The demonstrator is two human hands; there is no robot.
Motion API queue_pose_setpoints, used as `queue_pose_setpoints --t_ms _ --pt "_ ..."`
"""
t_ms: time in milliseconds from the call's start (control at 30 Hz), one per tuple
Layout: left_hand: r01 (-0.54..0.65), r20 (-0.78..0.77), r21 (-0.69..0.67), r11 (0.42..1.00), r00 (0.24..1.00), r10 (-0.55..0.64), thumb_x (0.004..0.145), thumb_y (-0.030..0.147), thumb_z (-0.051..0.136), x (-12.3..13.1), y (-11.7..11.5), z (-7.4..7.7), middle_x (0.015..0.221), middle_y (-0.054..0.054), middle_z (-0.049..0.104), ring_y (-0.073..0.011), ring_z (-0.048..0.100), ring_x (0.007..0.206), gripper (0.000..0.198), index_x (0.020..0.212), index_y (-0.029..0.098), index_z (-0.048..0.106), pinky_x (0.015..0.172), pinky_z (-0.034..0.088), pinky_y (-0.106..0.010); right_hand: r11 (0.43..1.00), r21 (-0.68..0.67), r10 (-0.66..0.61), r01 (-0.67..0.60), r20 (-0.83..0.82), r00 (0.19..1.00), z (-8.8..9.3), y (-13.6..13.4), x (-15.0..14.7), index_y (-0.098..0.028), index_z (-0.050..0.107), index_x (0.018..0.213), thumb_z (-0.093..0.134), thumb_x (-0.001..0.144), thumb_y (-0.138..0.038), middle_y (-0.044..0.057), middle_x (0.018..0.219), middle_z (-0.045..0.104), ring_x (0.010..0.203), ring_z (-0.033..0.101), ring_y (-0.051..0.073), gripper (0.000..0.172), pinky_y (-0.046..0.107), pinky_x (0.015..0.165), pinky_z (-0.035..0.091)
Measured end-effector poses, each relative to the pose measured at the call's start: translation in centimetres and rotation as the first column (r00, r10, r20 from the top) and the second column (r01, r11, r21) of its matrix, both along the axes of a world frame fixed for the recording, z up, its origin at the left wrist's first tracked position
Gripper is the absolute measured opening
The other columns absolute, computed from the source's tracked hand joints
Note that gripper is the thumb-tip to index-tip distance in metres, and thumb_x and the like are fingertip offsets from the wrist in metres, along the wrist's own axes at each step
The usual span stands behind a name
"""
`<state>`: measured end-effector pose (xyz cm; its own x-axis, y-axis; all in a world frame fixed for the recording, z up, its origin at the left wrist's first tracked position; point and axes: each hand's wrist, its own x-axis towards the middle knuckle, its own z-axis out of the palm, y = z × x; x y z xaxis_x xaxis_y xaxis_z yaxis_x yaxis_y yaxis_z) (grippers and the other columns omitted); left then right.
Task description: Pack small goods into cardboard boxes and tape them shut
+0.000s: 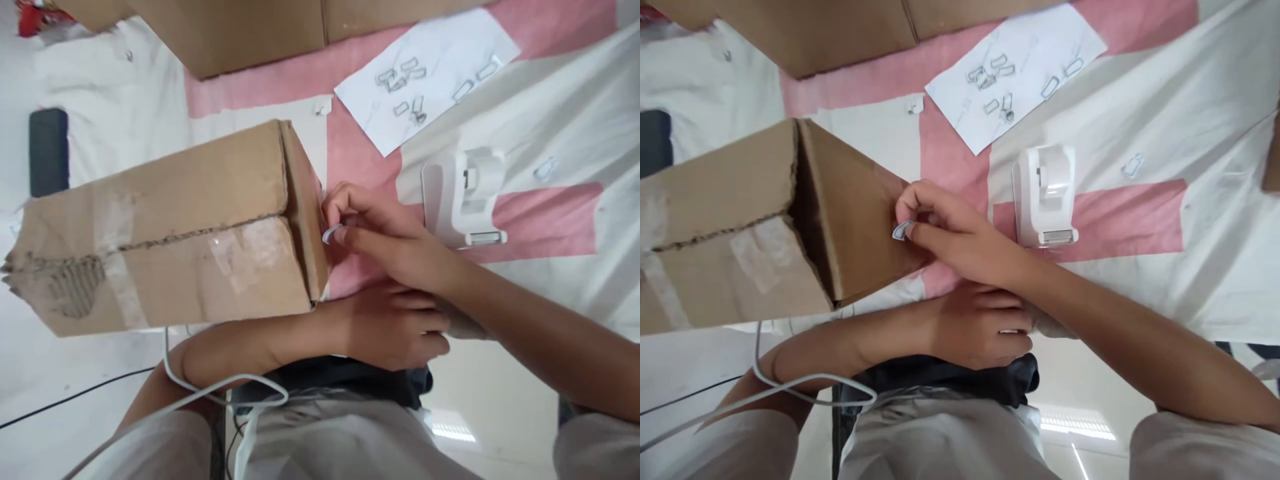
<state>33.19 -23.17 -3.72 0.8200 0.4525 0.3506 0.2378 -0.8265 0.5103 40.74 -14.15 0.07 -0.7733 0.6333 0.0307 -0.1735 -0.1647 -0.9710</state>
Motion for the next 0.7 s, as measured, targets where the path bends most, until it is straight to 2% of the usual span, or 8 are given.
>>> queue_pose_setpoints --t_ms 100,300,333,400,467,533,633,700 --pt "-0.027 -0.033 -0.017 0.999 0.999 0.026 0.100 0.024 0.049 0.0 -0.3 0.0 0.093 -0.002 0.071 -0.0185 0.057 0.086 0.025 0.085 0.021 0.069 0.078 0.042 -0.035 0.997 0.073 -0.004 0.006 -0.024 1.000 -0.7 0.7 0.1 -0.022 0.052 0.085 0.057 0.098 -0.026 0.001 0.090 0.048 0.079 0.046 0.015 0.015 0.031 0.073 0.046" --pt "-0.056 -0.016 0.002 0.998 0.998 0.056 0.099 0.026 0.051 0.2 -0.5 -0.2 0.094 -0.001 0.070 -0.0177 0.056 0.089 0.024 0.083 0.021 0.068 0.083 0.043 -0.035 0.966 0.255 -0.045 0.031 0.049 0.998 -1.1 0.8 -0.1 -0.024 0.057 0.097 0.061 0.097 -0.031 0.003 0.101 0.049 0.088 0.051 0.017 0.007 0.034 0.080 0.051" --pt "-0.068 0.000 0.013 0.998 0.998 0.068 0.099 0.026 0.050 0.3 -0.5 -0.3 0.093 -0.001 0.070 -0.0175 0.056 0.088 0.024 0.083 0.021 0.068 0.082 0.043 -0.035 0.962 0.272 -0.053 0.032 0.069 0.996 -1.2 0.8 -0.2 -0.025 0.058 0.102 0.063 0.096 -0.031 0.004 0.105 0.049 0.090 0.052 0.018 0.010 0.035 0.081 0.052" --pt "-0.079 0.016 0.027 0.997 0.997 0.078 0.099 0.024 0.050 0.3 -0.4 -0.3 0.091 0.000 0.071 -0.0169 0.056 0.084 0.025 0.082 0.021 0.068 0.079 0.043 -0.035 0.958 0.284 -0.063 0.032 0.099 0.993 -1.3 0.8 -0.3 -0.027 0.057 0.118 0.068 0.093 -0.032 0.005 0.118 0.049 0.096 0.055 0.019 0.028 0.035 0.082 0.053" --pt "-0.053 0.006 0.037 0.998 0.999 0.053 0.098 0.020 0.049 0.1 -0.2 -0.1 0.092 -0.001 0.071 -0.0168 0.057 0.085 0.025 0.082 0.021 0.068 0.078 0.044 -0.034 0.958 0.287 -0.056 0.027 0.093 0.994 -1.4 0.8 -0.3 -0.029 0.051 0.133 0.071 0.090 -0.035 0.007 0.132 0.046 0.105 0.055 0.021 0.048 0.036 0.084 0.054" --pt "-0.017 0.000 0.056 0.998 1.000 0.017 0.099 0.018 0.048 -0.3 -0.2 0.5 0.098 -0.001 0.072 -0.0175 0.059 0.090 0.025 0.086 0.022 0.070 0.080 0.046 -0.035 0.957 0.290 -0.021 0.001 0.067 0.998 -1.5 0.8 -0.4 -0.030 0.046 0.142 0.073 0.089 -0.038 0.007 0.138 0.046 0.111 0.055 0.023 0.060 0.036 0.086 0.054" --pt "0.072 0.027 0.033 0.997 0.997 -0.073 0.100 0.023 0.051 -0.8 -1.0 1.9 0.109 0.001 0.073 -0.0179 0.061 0.101 0.022 0.094 0.028 0.072 0.090 0.050 -0.036 0.958 0.284 0.010 -0.023 0.048 0.999 -1.8 0.8 -0.5 -0.030 0.046 0.144 0.074 0.088 -0.036 0.006 0.134 0.053 0.107 0.057 0.023 0.063 0.036 0.085 0.054" --pt "0.035 -0.026 -0.136 0.990 0.999 -0.039 0.100 0.035 0.056 -0.9 -2.3 2.8 0.113 0.005 0.072 -0.0175 0.061 0.106 0.016 0.101 0.038 0.071 0.096 0.051 -0.036 0.959 0.284 -0.015 0.000 0.050 0.999 -2.1 0.7 -0.6 -0.029 0.054 0.136 0.074 0.087 -0.032 0.006 0.128 0.058 0.095 0.058 0.020 0.053 0.034 0.079 0.053"
